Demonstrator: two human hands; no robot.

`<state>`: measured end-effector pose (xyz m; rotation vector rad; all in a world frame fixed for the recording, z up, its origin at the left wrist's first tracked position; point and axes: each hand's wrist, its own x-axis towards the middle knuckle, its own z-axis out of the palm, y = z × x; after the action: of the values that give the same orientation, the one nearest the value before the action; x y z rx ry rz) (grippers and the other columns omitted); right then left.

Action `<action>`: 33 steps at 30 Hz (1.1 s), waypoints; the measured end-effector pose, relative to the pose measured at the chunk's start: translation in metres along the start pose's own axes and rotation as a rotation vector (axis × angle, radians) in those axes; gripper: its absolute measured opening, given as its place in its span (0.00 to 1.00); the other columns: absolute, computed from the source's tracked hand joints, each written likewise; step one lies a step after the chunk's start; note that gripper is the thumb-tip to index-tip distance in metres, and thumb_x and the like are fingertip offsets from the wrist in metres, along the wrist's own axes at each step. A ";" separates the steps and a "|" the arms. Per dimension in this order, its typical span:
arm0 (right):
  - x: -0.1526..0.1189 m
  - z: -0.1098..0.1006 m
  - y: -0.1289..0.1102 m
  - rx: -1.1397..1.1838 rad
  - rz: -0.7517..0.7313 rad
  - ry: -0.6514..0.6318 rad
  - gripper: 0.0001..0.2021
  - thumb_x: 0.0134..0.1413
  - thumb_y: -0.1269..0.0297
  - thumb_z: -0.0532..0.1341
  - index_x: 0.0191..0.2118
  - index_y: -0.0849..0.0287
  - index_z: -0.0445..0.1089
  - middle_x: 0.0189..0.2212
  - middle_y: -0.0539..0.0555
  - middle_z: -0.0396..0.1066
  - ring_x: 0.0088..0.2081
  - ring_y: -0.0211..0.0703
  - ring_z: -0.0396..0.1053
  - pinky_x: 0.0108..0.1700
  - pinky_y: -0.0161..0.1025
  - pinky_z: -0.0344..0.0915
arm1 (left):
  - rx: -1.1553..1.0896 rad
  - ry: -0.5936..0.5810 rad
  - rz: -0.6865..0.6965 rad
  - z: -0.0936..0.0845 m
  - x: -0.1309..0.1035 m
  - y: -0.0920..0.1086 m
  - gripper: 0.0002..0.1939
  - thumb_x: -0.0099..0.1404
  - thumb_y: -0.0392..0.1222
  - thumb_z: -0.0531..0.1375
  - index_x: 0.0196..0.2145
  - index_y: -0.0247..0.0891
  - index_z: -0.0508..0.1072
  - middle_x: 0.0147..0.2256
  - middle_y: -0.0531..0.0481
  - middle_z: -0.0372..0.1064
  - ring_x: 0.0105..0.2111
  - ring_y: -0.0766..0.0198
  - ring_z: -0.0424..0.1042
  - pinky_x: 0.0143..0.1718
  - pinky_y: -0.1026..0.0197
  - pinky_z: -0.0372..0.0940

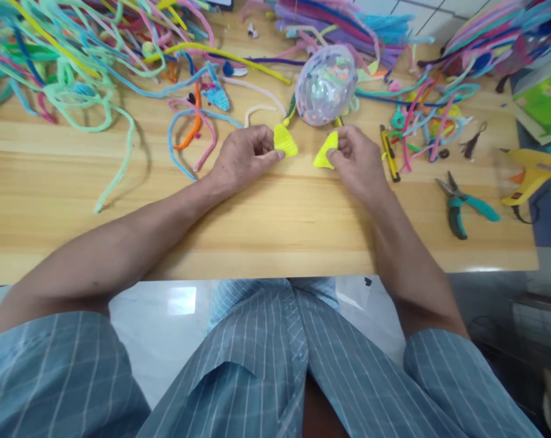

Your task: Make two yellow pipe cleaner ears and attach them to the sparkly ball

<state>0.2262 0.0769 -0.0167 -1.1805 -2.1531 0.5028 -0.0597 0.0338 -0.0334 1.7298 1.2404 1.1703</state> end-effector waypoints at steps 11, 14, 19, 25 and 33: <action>-0.016 0.009 -0.058 0.013 -0.230 0.050 0.07 0.67 0.57 0.66 0.48 0.44 0.74 0.47 0.54 0.81 0.51 0.58 0.79 0.54 0.59 0.78 | 0.235 0.020 0.276 0.009 -0.014 0.023 0.18 0.72 0.60 0.65 0.33 0.45 0.75 0.30 0.48 0.75 0.34 0.53 0.76 0.43 0.48 0.71; -0.018 0.013 -0.060 -0.002 -0.277 0.085 0.02 0.67 0.60 0.64 0.44 0.45 0.73 0.40 0.53 0.81 0.45 0.57 0.80 0.50 0.58 0.78 | 0.242 0.057 0.286 0.010 -0.018 0.028 0.18 0.72 0.61 0.65 0.39 0.44 0.78 0.35 0.47 0.77 0.35 0.55 0.76 0.44 0.50 0.71; -0.022 0.007 -0.061 -0.152 -0.314 0.176 0.06 0.65 0.63 0.63 0.44 0.43 0.74 0.39 0.55 0.80 0.43 0.61 0.79 0.51 0.64 0.76 | 0.034 0.115 0.179 0.013 -0.027 0.043 0.25 0.67 0.65 0.70 0.49 0.43 0.75 0.34 0.51 0.75 0.29 0.63 0.71 0.33 0.59 0.68; -0.026 0.007 -0.063 -0.186 -0.340 0.201 0.10 0.62 0.68 0.64 0.44 0.42 0.75 0.45 0.56 0.80 0.45 0.62 0.79 0.49 0.66 0.77 | -0.134 0.038 0.162 0.018 -0.031 0.050 0.20 0.71 0.63 0.67 0.45 0.44 0.75 0.35 0.50 0.76 0.30 0.63 0.72 0.33 0.59 0.68; -0.024 0.005 -0.066 -0.011 -0.374 0.193 0.17 0.64 0.64 0.66 0.57 0.48 0.72 0.52 0.60 0.76 0.54 0.61 0.76 0.56 0.62 0.76 | -0.149 0.041 0.135 0.016 -0.029 0.047 0.19 0.72 0.59 0.68 0.45 0.40 0.78 0.36 0.49 0.77 0.30 0.66 0.70 0.31 0.63 0.66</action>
<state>0.1916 0.0213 0.0103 -0.7683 -2.1397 0.2034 -0.0330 -0.0084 -0.0044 1.7068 1.0444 1.3477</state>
